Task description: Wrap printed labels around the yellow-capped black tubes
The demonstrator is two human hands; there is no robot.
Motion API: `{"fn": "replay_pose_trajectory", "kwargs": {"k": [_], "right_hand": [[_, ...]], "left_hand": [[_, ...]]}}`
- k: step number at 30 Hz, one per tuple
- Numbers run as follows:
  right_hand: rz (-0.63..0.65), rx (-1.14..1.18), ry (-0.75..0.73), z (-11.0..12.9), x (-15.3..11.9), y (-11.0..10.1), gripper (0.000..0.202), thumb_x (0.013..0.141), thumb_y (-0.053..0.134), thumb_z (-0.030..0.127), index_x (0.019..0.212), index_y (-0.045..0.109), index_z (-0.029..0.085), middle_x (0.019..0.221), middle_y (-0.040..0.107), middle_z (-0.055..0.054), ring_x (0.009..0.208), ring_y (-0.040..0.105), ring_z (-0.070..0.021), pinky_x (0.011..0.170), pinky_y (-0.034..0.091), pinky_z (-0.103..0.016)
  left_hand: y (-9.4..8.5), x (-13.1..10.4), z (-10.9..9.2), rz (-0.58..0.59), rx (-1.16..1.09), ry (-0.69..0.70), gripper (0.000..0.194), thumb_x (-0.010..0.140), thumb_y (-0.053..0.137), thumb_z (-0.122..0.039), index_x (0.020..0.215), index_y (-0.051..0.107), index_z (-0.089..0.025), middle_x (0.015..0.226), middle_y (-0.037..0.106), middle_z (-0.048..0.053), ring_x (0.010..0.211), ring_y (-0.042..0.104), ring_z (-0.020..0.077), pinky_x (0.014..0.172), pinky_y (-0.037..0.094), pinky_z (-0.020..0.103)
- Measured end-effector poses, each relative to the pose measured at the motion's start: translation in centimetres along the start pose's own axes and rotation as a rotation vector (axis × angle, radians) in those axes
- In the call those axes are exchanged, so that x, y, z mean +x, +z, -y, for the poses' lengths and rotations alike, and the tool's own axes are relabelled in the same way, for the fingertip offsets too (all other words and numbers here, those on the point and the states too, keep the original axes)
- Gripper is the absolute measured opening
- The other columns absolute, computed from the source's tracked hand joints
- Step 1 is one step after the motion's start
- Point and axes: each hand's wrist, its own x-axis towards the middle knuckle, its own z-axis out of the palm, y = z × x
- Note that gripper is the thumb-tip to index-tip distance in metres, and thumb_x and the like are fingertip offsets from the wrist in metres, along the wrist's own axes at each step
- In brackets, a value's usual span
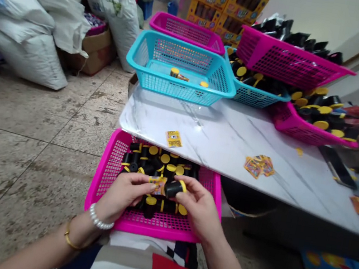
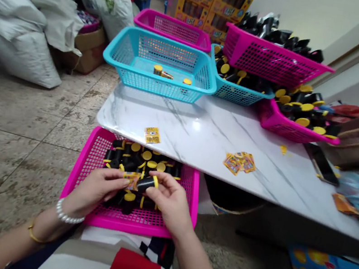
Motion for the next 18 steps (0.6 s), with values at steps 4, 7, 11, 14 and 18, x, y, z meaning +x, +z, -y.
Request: {"fn": "replay_pose_trajectory", "kwargs": {"k": [4, 7, 11, 14, 18], "right_hand": [[-0.069, -0.006, -0.042, -0.2, 0.8, 0.1, 0.035, 0.076, 0.075, 0.036, 0.106, 0.067, 0.02, 0.105, 0.07, -0.007, 0.098, 0.065, -0.0211, 0.09, 0.051, -0.034], [-0.157, -0.016, -0.019, -0.4, 1.1, -0.1, 0.034, 0.076, 0.075, 0.037, 0.104, 0.067, 0.02, 0.101, 0.071, -0.005, 0.093, 0.066, -0.0196, 0.087, 0.051, -0.032], [-0.231, -0.002, -0.021, -0.5, 1.2, -0.3, 0.035, 0.075, 0.076, 0.037, 0.103, 0.066, 0.019, 0.101, 0.071, -0.006, 0.091, 0.067, -0.0195, 0.082, 0.053, -0.031], [-0.158, -0.011, -0.062, -0.2, 1.1, 0.0, 0.032, 0.078, 0.073, 0.037, 0.104, 0.066, 0.019, 0.109, 0.07, -0.008, 0.099, 0.066, -0.0212, 0.087, 0.053, -0.032], [-0.166, -0.093, -0.086, 0.4, 0.9, 0.9, 0.03, 0.076, 0.075, 0.037, 0.097, 0.064, 0.019, 0.111, 0.071, -0.009, 0.101, 0.067, -0.0217, 0.09, 0.053, -0.034]], "left_hand": [[0.8, 0.8, 0.1, 0.021, -0.125, -0.035, 0.029, 0.067, 0.079, -0.036, 0.075, 0.07, -0.011, 0.054, 0.053, -0.003, 0.037, 0.033, 0.0016, 0.036, 0.016, 0.017], [0.8, 1.3, 0.1, 0.009, -0.27, -0.076, 0.027, 0.065, 0.081, -0.033, 0.072, 0.066, -0.012, 0.056, 0.056, -0.003, 0.035, 0.033, -0.0001, 0.034, 0.016, 0.015], [0.8, 1.5, -0.1, -0.016, -0.354, -0.097, 0.028, 0.063, 0.082, -0.029, 0.071, 0.061, -0.012, 0.053, 0.054, -0.005, 0.034, 0.035, -0.0005, 0.032, 0.019, 0.012], [0.9, 1.4, -0.3, -0.018, -0.377, -0.106, 0.029, 0.063, 0.082, -0.027, 0.07, 0.058, -0.012, 0.052, 0.053, -0.006, 0.033, 0.035, -0.0006, 0.032, 0.021, 0.011], [1.0, 1.3, -0.4, 0.041, -0.485, -0.136, 0.026, 0.065, 0.08, -0.023, 0.072, 0.057, -0.013, 0.055, 0.054, -0.006, 0.033, 0.036, -0.0009, 0.031, 0.022, 0.01]]}}
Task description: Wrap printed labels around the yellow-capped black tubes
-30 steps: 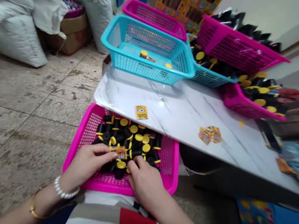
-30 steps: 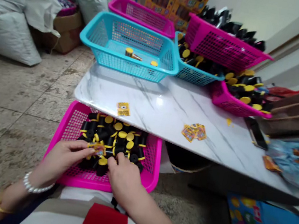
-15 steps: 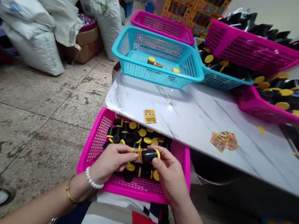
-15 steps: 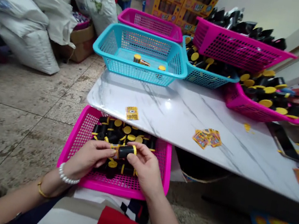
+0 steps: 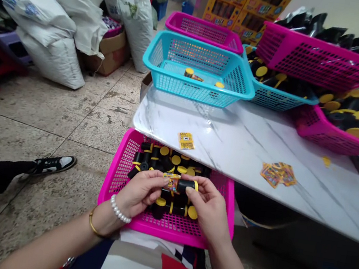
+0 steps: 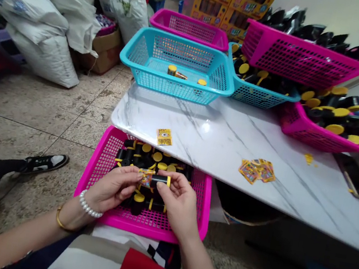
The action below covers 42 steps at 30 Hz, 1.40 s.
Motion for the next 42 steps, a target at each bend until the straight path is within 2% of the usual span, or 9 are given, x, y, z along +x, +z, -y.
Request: {"fn": "replay_pose_trajectory", "kwargs": {"k": [3, 8, 13, 16, 20, 27, 33, 39, 42], "right_hand": [[-0.074, -0.084, -0.051, 0.2, -0.2, 0.4, 0.03, 0.074, 0.075, 0.037, 0.094, 0.061, 0.02, 0.105, 0.072, -0.009, 0.097, 0.069, -0.0219, 0.087, 0.054, -0.034], [0.01, 0.011, -0.024, 0.4, -0.5, 0.1, 0.025, 0.078, 0.073, 0.034, 0.094, 0.059, 0.021, 0.111, 0.071, -0.01, 0.096, 0.07, -0.0214, 0.085, 0.055, -0.033], [-0.01, 0.148, -0.022, 0.5, -0.3, -0.9, 0.023, 0.081, 0.07, 0.033, 0.097, 0.059, 0.022, 0.114, 0.071, -0.009, 0.098, 0.069, -0.022, 0.086, 0.055, -0.036], [0.028, 0.122, 0.008, 0.6, -0.1, -0.5, 0.025, 0.078, 0.073, 0.034, 0.095, 0.06, 0.021, 0.113, 0.071, -0.009, 0.1, 0.068, -0.0232, 0.089, 0.054, -0.037], [0.008, 0.04, 0.041, 0.7, -0.2, 0.2, 0.026, 0.076, 0.074, 0.036, 0.089, 0.058, 0.02, 0.109, 0.071, -0.01, 0.097, 0.069, -0.0225, 0.087, 0.054, -0.035], [-0.051, -0.251, -0.165, -0.3, -0.7, 0.6, 0.022, 0.08, 0.07, 0.029, 0.096, 0.057, 0.022, 0.099, 0.07, -0.006, 0.084, 0.068, -0.0179, 0.074, 0.056, -0.028], [-0.111, -0.189, -0.278, -1.0, -0.9, 0.8, 0.022, 0.08, 0.069, 0.027, 0.099, 0.058, 0.024, 0.099, 0.067, -0.005, 0.089, 0.067, -0.0185, 0.076, 0.057, -0.028], [0.03, -0.243, -0.263, -0.7, -1.0, 0.2, 0.019, 0.082, 0.067, 0.024, 0.097, 0.055, 0.024, 0.114, 0.066, -0.008, 0.103, 0.067, -0.0209, 0.083, 0.057, -0.032], [0.062, -0.332, -0.268, -0.6, -1.0, 0.1, 0.019, 0.082, 0.066, 0.022, 0.096, 0.053, 0.024, 0.117, 0.066, -0.009, 0.101, 0.068, -0.0211, 0.081, 0.058, -0.032]], "left_hand": [[-0.1, 0.1, 0.1, 0.032, -0.074, -0.038, 0.022, 0.067, 0.077, -0.018, 0.073, 0.057, -0.012, 0.057, 0.055, -0.005, 0.034, 0.039, -0.0006, 0.031, 0.025, 0.009], [0.0, 0.4, 0.2, 0.033, -0.166, -0.107, 0.015, 0.072, 0.072, -0.015, 0.076, 0.058, -0.012, 0.056, 0.053, -0.005, 0.034, 0.038, -0.0002, 0.029, 0.022, 0.009], [0.3, 0.6, 0.4, 0.033, -0.162, -0.102, 0.018, 0.073, 0.073, -0.017, 0.076, 0.055, -0.013, 0.054, 0.052, -0.006, 0.034, 0.037, 0.0, 0.029, 0.021, 0.009], [0.5, 0.6, 0.5, 0.066, -0.166, -0.11, 0.02, 0.073, 0.073, -0.017, 0.077, 0.054, -0.014, 0.053, 0.05, -0.007, 0.034, 0.036, 0.0, 0.03, 0.021, 0.009], [0.5, 0.5, 0.5, 0.1, -0.21, -0.111, 0.018, 0.073, 0.073, -0.015, 0.079, 0.056, -0.013, 0.061, 0.056, -0.005, 0.034, 0.034, -0.0014, 0.03, 0.02, 0.009], [0.1, 0.8, 0.7, 0.049, -0.214, -0.1, 0.015, 0.071, 0.073, -0.014, 0.076, 0.059, -0.01, 0.059, 0.053, -0.005, 0.035, 0.036, -0.0006, 0.03, 0.019, 0.009], [-0.2, 0.8, 0.7, 0.082, -0.215, -0.114, 0.009, 0.076, 0.067, -0.013, 0.076, 0.058, -0.01, 0.064, 0.06, 0.0, 0.033, 0.036, -0.0005, 0.03, 0.023, 0.01], [-0.4, 1.0, 0.8, 0.093, -0.264, -0.153, 0.007, 0.08, 0.063, -0.011, 0.075, 0.057, -0.011, 0.056, 0.054, -0.004, 0.032, 0.03, -0.0011, 0.029, 0.018, 0.01], [-0.4, 1.1, 0.8, 0.089, -0.269, -0.152, 0.007, 0.08, 0.062, -0.01, 0.076, 0.057, -0.01, 0.055, 0.052, -0.005, 0.032, 0.03, -0.0013, 0.029, 0.018, 0.009]]}}
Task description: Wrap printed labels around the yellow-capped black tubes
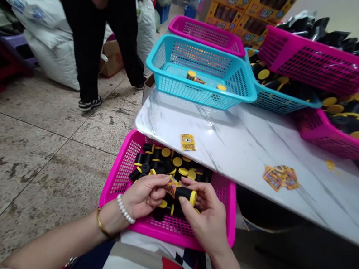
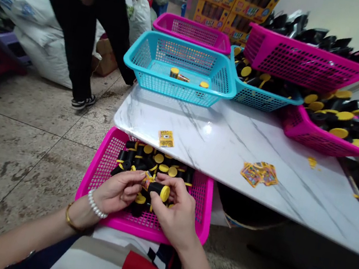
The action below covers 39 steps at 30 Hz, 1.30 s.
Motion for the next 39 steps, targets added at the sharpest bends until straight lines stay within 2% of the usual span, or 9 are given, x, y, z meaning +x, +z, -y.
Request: {"fn": "replay_pose_trajectory", "kwargs": {"k": [3, 6, 12, 15, 19, 28, 34, 39], "right_hand": [[-0.066, -0.075, -0.033, -0.2, -0.1, 0.4, 0.019, 0.082, 0.066, 0.021, 0.095, 0.053, 0.024, 0.117, 0.067, -0.008, 0.099, 0.069, -0.021, 0.079, 0.06, -0.031], [-0.17, -0.169, -0.101, -0.7, -0.4, 0.8, 0.024, 0.081, 0.067, 0.021, 0.1, 0.054, 0.024, 0.121, 0.065, -0.009, 0.102, 0.069, -0.0216, 0.082, 0.06, -0.032], [-0.02, -0.182, -0.141, -0.7, -0.9, 0.7, 0.025, 0.08, 0.067, 0.018, 0.101, 0.054, 0.025, 0.118, 0.067, -0.008, 0.104, 0.068, -0.0214, 0.084, 0.059, -0.032], [-0.051, -0.058, -0.151, -0.6, -1.0, 0.7, 0.026, 0.081, 0.066, 0.018, 0.101, 0.053, 0.026, 0.121, 0.066, -0.008, 0.106, 0.067, -0.0222, 0.086, 0.058, -0.035], [-0.134, 0.024, -0.105, -0.5, -0.9, 0.9, 0.026, 0.081, 0.066, 0.019, 0.103, 0.053, 0.026, 0.116, 0.068, -0.008, 0.098, 0.071, -0.0222, 0.082, 0.06, -0.036], [-0.102, 0.026, -0.087, -0.6, -0.9, 0.2, 0.023, 0.082, 0.066, 0.021, 0.101, 0.054, 0.025, 0.115, 0.069, -0.009, 0.1, 0.07, -0.0225, 0.083, 0.06, -0.035], [-0.041, -0.105, -0.06, -0.1, -0.5, -0.1, 0.021, 0.08, 0.067, 0.021, 0.099, 0.056, 0.024, 0.119, 0.067, -0.009, 0.105, 0.068, -0.0234, 0.086, 0.059, -0.035], [-0.085, -0.042, -0.012, 0.2, -0.5, 0.5, 0.022, 0.082, 0.066, 0.024, 0.103, 0.057, 0.024, 0.108, 0.07, -0.008, 0.091, 0.071, -0.0209, 0.08, 0.06, -0.033]], "left_hand": [[0.0, 0.0, 0.1, 0.003, 0.049, 0.016, 0.006, 0.081, 0.061, -0.011, 0.077, 0.057, -0.01, 0.058, 0.055, -0.004, 0.031, 0.031, -0.0013, 0.029, 0.019, 0.01], [-0.1, -0.1, 0.2, -0.01, 0.121, 0.074, 0.007, 0.081, 0.063, -0.014, 0.079, 0.058, -0.01, 0.053, 0.052, -0.005, 0.03, 0.035, 0.0002, 0.029, 0.022, 0.011], [0.1, -0.4, -0.3, 0.005, 0.102, 0.053, 0.015, 0.073, 0.071, -0.014, 0.078, 0.057, -0.011, 0.059, 0.055, -0.004, 0.033, 0.033, -0.0016, 0.029, 0.019, 0.009], [0.3, -0.3, -0.1, -0.022, 0.105, 0.039, 0.015, 0.073, 0.07, -0.013, 0.081, 0.057, -0.011, 0.058, 0.053, -0.005, 0.034, 0.034, -0.0009, 0.029, 0.019, 0.009], [0.4, -0.3, 0.4, -0.03, 0.079, 0.028, 0.016, 0.073, 0.069, -0.011, 0.082, 0.056, -0.012, 0.063, 0.057, -0.003, 0.034, 0.034, -0.0011, 0.03, 0.018, 0.009], [0.6, -0.2, 0.0, 0.0, 0.022, 0.009, 0.017, 0.071, 0.07, -0.011, 0.076, 0.055, -0.012, 0.06, 0.056, -0.004, 0.032, 0.029, -0.0023, 0.03, 0.015, 0.009], [0.3, -0.3, 0.6, -0.002, 0.139, 0.052, 0.022, 0.069, 0.075, -0.018, 0.077, 0.056, -0.012, 0.064, 0.061, -0.002, 0.033, 0.035, -0.0016, 0.031, 0.019, 0.01], [-0.1, -0.4, 0.7, -0.046, 0.277, 0.147, 0.028, 0.066, 0.079, -0.026, 0.078, 0.059, -0.012, 0.063, 0.061, -0.001, 0.034, 0.04, 0.0001, 0.032, 0.021, 0.012]]}}
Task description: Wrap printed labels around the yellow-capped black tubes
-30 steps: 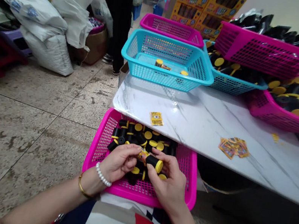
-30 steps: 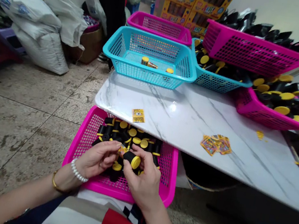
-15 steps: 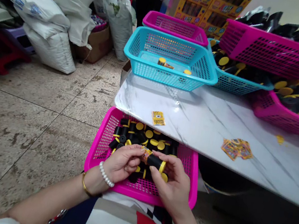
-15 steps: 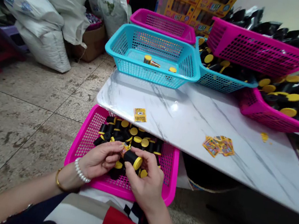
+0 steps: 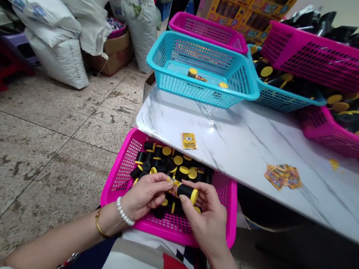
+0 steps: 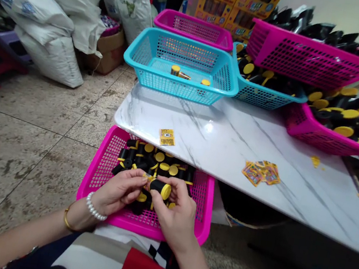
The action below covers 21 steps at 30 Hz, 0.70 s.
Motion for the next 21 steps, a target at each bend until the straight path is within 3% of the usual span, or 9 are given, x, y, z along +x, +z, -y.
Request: {"fn": "replay_pose_trajectory", "kwargs": {"k": [4, 6, 9, 12, 16, 21], "right_hand": [[-0.01, -0.03, -0.049, -0.3, -0.2, 0.1, 0.023, 0.079, 0.069, 0.021, 0.1, 0.06, 0.024, 0.099, 0.07, -0.006, 0.088, 0.071, -0.0205, 0.08, 0.059, -0.033], [-0.033, 0.0, -0.066, -0.6, -0.3, 0.0, 0.024, 0.078, 0.07, 0.021, 0.1, 0.061, 0.025, 0.1, 0.069, -0.005, 0.09, 0.07, -0.0212, 0.081, 0.058, -0.034], [-0.016, 0.049, -0.089, -0.6, -0.2, -0.4, 0.028, 0.077, 0.072, 0.021, 0.102, 0.061, 0.026, 0.102, 0.066, -0.005, 0.093, 0.067, -0.0213, 0.08, 0.057, -0.033], [0.052, -0.001, -0.113, -0.2, -0.1, -1.0, 0.029, 0.078, 0.072, 0.02, 0.106, 0.064, 0.026, 0.107, 0.062, -0.007, 0.095, 0.065, -0.0211, 0.076, 0.057, -0.03], [0.141, -0.139, -0.159, 0.4, -0.3, -1.8, 0.035, 0.084, 0.064, 0.019, 0.117, 0.065, 0.029, 0.111, 0.058, -0.008, 0.097, 0.063, -0.0205, 0.077, 0.057, -0.03], [0.072, -0.329, -0.305, 0.3, -0.1, -2.0, 0.044, 0.083, 0.064, 0.018, 0.125, 0.059, 0.03, 0.107, 0.065, -0.007, 0.097, 0.065, -0.0217, 0.085, 0.055, -0.036]], "left_hand": [[-0.2, -0.2, -0.2, -0.057, 0.051, 0.027, 0.03, 0.069, 0.078, -0.032, 0.081, 0.061, -0.012, 0.056, 0.054, -0.004, 0.036, 0.037, 0.0007, 0.032, 0.017, 0.012], [-0.2, -0.4, -0.4, -0.077, 0.113, 0.112, 0.031, 0.073, 0.076, -0.033, 0.091, 0.062, -0.012, 0.059, 0.054, -0.004, 0.042, 0.041, 0.0019, 0.035, 0.022, 0.011], [-0.2, -0.7, -0.8, 0.055, 0.213, 0.2, 0.041, 0.073, 0.077, -0.029, 0.108, 0.06, -0.015, 0.08, 0.062, 0.001, 0.059, 0.055, 0.0068, 0.048, 0.042, 0.015], [-0.4, -0.9, -1.2, 0.233, 0.281, 0.136, 0.038, 0.073, 0.077, -0.029, 0.103, 0.061, -0.013, 0.075, 0.061, 0.001, 0.06, 0.056, 0.0095, 0.053, 0.048, 0.02], [-0.1, -1.0, -1.2, 0.212, 0.33, 0.107, 0.037, 0.069, 0.08, -0.028, 0.096, 0.06, -0.013, 0.069, 0.062, 0.001, 0.056, 0.056, 0.0104, 0.052, 0.048, 0.021], [0.8, -0.6, -1.0, 0.237, 0.321, 0.073, 0.038, 0.068, 0.081, -0.031, 0.095, 0.06, -0.014, 0.07, 0.064, 0.001, 0.053, 0.058, 0.0092, 0.053, 0.047, 0.02]]}}
